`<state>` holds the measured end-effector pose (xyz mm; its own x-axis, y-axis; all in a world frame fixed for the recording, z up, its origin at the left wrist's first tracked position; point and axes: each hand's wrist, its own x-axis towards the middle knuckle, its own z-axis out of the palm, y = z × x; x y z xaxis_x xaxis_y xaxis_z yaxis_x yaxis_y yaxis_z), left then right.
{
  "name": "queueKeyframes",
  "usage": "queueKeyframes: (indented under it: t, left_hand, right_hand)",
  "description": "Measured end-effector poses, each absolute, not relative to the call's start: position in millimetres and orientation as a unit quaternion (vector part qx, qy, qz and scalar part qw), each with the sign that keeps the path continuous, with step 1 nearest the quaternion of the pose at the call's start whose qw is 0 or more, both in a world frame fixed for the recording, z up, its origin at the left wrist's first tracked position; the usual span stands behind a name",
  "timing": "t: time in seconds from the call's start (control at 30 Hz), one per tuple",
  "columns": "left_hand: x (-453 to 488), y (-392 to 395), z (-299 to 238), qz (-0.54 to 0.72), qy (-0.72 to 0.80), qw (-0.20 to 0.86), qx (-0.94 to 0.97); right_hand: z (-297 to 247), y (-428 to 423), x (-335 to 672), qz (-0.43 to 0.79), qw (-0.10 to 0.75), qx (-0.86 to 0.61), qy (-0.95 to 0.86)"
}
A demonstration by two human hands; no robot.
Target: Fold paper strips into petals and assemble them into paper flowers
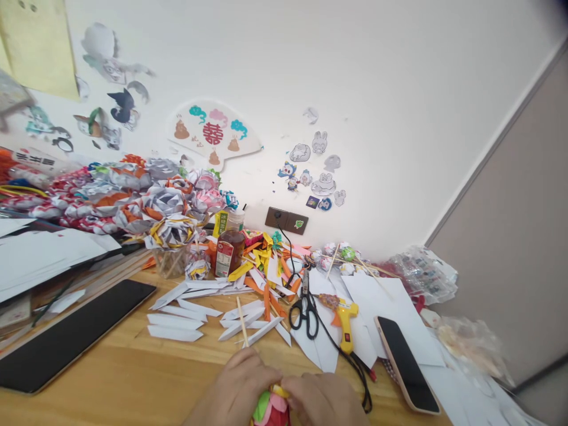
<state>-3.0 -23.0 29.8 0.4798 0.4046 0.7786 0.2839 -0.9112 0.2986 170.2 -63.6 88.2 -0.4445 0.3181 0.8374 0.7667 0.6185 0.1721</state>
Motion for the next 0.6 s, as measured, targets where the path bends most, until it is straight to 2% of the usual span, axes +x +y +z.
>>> queueKeyframes:
  t: [0.27, 0.47, 0.6]
  left_hand:
    - [-2.2, -21.5, 18.5, 0.477, 0.220, 0.036, 0.850]
    - [-1.3, -23.3, 26.0, 0.482, 0.194, 0.023, 0.854]
    - [-0.9, -26.3, 36.2, 0.488, 0.187, 0.022, 0.852]
  right_hand:
    - [99.8, -68.3, 178.3, -0.233, 0.417, -0.387, -0.789]
    - [89.0, -64.5, 180.1, -0.238, 0.407, -0.317, -0.823]
    - [83.4, -64.1, 174.9, -0.256, 0.459, -0.335, -0.782]
